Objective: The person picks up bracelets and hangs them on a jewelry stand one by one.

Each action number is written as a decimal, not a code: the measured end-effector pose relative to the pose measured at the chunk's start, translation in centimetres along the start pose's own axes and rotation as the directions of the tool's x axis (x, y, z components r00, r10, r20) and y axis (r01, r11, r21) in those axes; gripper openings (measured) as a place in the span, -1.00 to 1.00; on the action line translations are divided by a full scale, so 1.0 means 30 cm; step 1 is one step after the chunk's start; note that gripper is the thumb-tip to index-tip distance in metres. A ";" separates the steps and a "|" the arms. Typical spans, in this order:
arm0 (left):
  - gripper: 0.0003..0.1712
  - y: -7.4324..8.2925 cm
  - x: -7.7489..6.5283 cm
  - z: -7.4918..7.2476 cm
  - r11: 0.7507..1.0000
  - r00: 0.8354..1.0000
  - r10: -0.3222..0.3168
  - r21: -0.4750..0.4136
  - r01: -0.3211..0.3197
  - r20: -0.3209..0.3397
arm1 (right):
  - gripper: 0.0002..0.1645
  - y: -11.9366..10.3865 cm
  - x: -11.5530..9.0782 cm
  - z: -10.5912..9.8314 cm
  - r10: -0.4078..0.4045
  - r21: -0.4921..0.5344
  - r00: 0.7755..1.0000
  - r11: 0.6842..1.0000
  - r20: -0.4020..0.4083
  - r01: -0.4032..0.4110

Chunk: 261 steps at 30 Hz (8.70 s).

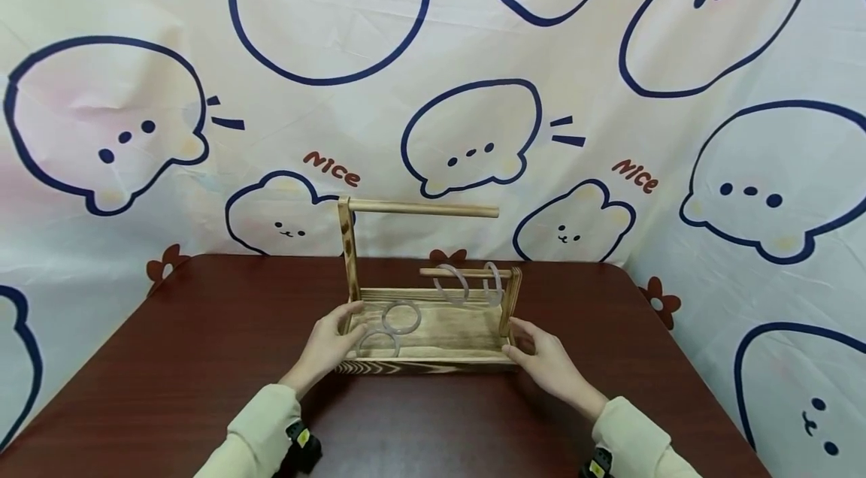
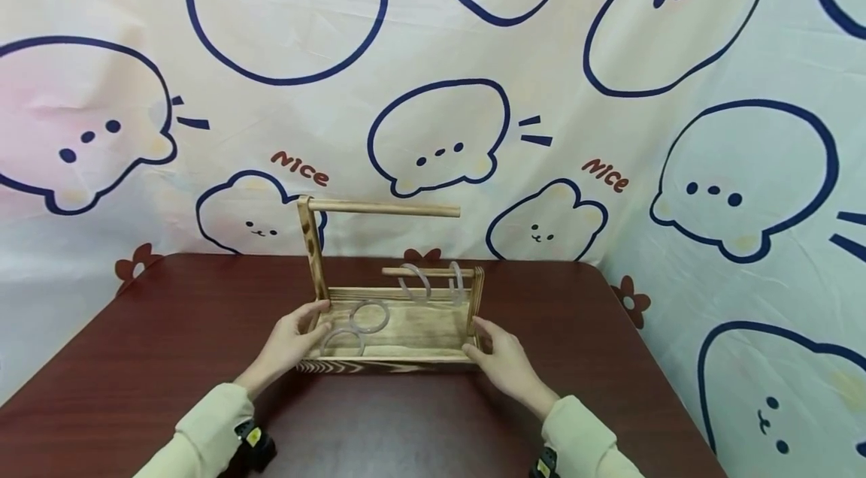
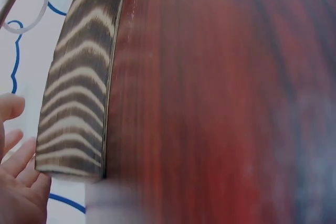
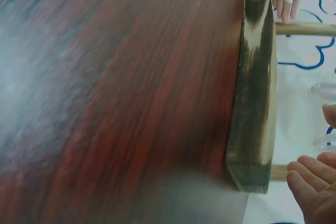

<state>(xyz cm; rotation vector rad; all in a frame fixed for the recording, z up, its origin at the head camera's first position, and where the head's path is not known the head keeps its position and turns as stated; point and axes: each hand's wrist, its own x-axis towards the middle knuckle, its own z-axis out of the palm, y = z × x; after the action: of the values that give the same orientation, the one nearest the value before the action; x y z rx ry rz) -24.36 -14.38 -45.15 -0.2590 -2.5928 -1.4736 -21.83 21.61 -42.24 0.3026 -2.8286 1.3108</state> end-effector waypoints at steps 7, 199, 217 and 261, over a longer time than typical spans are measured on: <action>-0.31 -0.020 0.001 -0.007 0.995 0.998 0.015 0.097 -0.021 0.062 | -0.40 -0.037 -0.001 0.023 -0.069 -0.009 0.994 0.997 0.082 0.070; 0.19 -0.052 -0.047 -0.011 0.985 0.975 -0.158 -0.046 0.167 0.159 | -0.05 -0.389 0.233 0.297 -0.276 0.345 0.951 0.914 0.137 0.215; 0.20 -0.051 -0.058 -0.015 0.984 0.973 -0.169 -0.028 0.175 0.159 | -0.11 -0.432 0.174 0.242 -0.365 0.351 0.915 0.890 0.171 0.290; 0.19 -0.057 -0.062 -0.017 0.983 0.974 -0.158 -0.070 0.171 0.162 | -0.06 -0.365 0.233 -0.038 -0.356 0.238 0.905 0.923 0.231 0.302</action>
<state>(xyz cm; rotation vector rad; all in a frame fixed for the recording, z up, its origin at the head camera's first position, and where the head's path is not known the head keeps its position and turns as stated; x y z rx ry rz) -22.91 -15.83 -46.72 -0.1793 -2.7370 -1.6840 -26.82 14.37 -32.63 0.9926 -2.6739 1.5702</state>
